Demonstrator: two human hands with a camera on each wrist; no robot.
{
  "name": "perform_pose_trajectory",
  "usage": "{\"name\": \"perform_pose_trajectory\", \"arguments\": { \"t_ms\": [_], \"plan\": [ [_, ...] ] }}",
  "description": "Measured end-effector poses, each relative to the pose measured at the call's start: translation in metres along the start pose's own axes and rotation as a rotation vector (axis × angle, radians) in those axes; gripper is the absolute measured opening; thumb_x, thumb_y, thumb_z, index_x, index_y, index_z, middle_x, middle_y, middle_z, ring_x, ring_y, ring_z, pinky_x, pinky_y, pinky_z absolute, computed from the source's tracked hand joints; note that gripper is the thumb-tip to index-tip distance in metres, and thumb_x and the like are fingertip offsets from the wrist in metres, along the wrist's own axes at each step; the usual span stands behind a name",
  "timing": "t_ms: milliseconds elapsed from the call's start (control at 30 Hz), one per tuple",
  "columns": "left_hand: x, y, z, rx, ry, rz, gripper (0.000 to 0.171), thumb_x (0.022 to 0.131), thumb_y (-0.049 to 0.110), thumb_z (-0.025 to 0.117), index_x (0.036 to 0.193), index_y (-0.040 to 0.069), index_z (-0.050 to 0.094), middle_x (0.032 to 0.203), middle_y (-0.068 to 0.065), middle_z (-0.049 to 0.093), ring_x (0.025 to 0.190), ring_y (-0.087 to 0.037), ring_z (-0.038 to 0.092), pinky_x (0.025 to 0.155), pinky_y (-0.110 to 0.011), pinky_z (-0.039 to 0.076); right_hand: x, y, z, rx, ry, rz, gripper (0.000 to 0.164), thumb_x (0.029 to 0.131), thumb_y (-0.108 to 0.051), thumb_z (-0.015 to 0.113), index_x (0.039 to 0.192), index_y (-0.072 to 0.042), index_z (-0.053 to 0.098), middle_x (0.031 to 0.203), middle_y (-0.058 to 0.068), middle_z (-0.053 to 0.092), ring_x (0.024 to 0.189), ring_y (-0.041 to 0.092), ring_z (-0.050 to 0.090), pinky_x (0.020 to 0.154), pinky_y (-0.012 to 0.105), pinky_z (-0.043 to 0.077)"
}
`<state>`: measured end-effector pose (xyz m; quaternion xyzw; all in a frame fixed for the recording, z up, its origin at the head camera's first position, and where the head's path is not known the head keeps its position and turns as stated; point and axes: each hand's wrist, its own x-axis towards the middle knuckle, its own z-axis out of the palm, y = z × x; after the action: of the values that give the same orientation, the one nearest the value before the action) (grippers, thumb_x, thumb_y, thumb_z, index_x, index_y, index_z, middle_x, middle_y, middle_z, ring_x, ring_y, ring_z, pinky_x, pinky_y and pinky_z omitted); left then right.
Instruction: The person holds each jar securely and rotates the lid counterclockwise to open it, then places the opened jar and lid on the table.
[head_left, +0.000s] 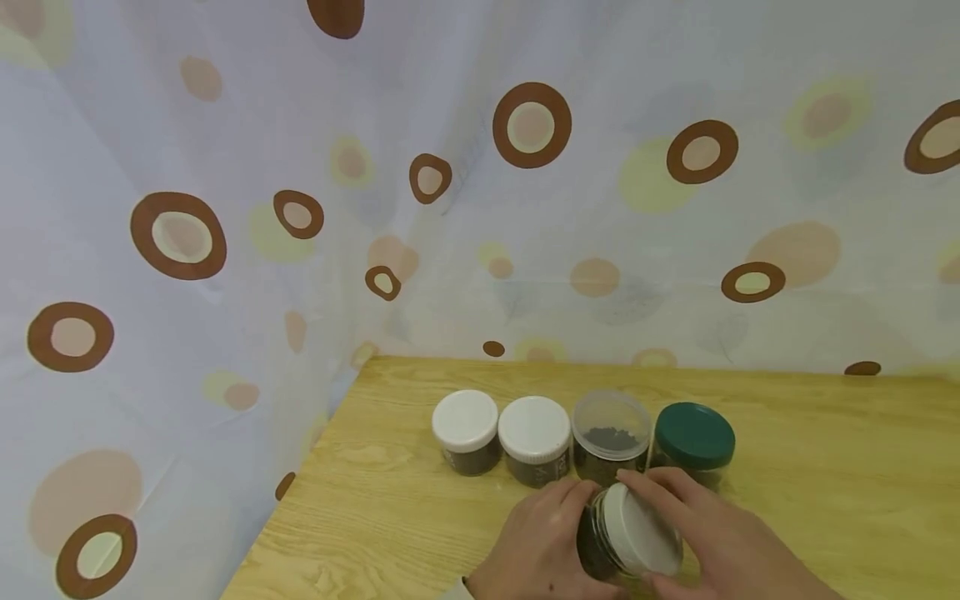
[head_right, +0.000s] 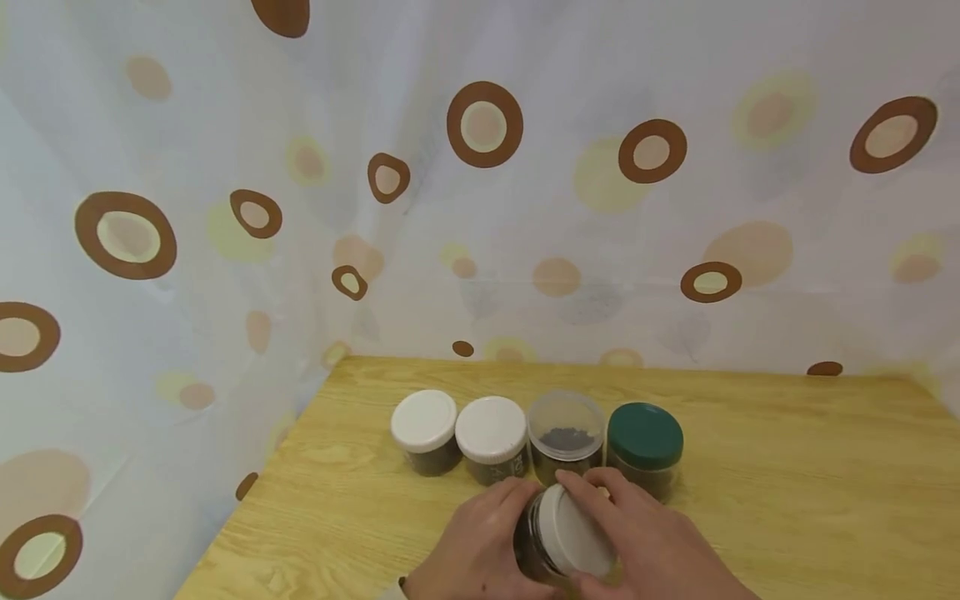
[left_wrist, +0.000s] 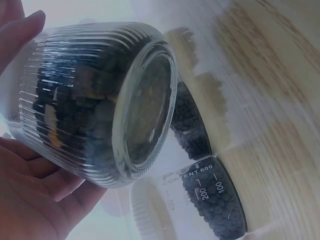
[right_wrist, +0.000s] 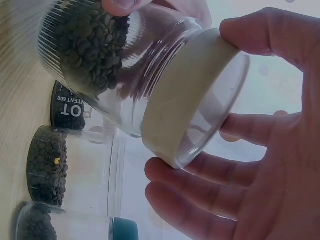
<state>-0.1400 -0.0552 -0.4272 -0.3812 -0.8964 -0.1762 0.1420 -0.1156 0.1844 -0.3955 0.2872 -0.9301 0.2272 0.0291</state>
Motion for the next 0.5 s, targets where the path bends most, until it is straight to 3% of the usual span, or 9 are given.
{"name": "perform_pose_trajectory", "arguments": {
  "t_ms": [133,333,500],
  "plan": [
    [-0.0011,0.001,0.0014,0.022,0.011,0.012,0.082,0.07,0.066,0.079,0.128,0.013,0.057,0.109,0.003,0.066,0.09,-0.004,0.064,0.073,-0.014,0.052,-0.0017,0.0004,-0.0004,0.032,-0.029,0.016,0.082,0.085,-0.06,0.069,0.153,-0.031,0.035,0.135,0.001,0.051,0.093,0.005,0.064,0.06,0.022,0.048],
    [0.0004,0.0019,0.0004,0.019,0.013,0.009,0.082,0.07,0.066,0.079,0.129,0.013,0.056,0.112,0.004,0.066,0.093,-0.005,0.065,0.076,-0.015,0.053,-0.005,0.0004,-0.0016,0.01,0.021,-0.017,0.082,0.085,-0.059,0.069,0.154,-0.032,0.033,0.135,-0.001,0.051,0.092,0.001,0.062,0.06,0.021,0.048],
    [0.0021,0.0033,0.0001,-0.015,0.003,0.004,0.08,0.072,0.066,0.077,0.129,0.015,0.056,0.112,0.005,0.064,0.092,-0.002,0.063,0.075,-0.013,0.052,-0.006,0.0008,-0.0025,-0.012,0.02,0.006,0.083,0.084,-0.062,0.068,0.153,-0.032,0.034,0.135,-0.002,0.051,0.092,0.004,0.063,0.061,0.021,0.049]
  ]
}}
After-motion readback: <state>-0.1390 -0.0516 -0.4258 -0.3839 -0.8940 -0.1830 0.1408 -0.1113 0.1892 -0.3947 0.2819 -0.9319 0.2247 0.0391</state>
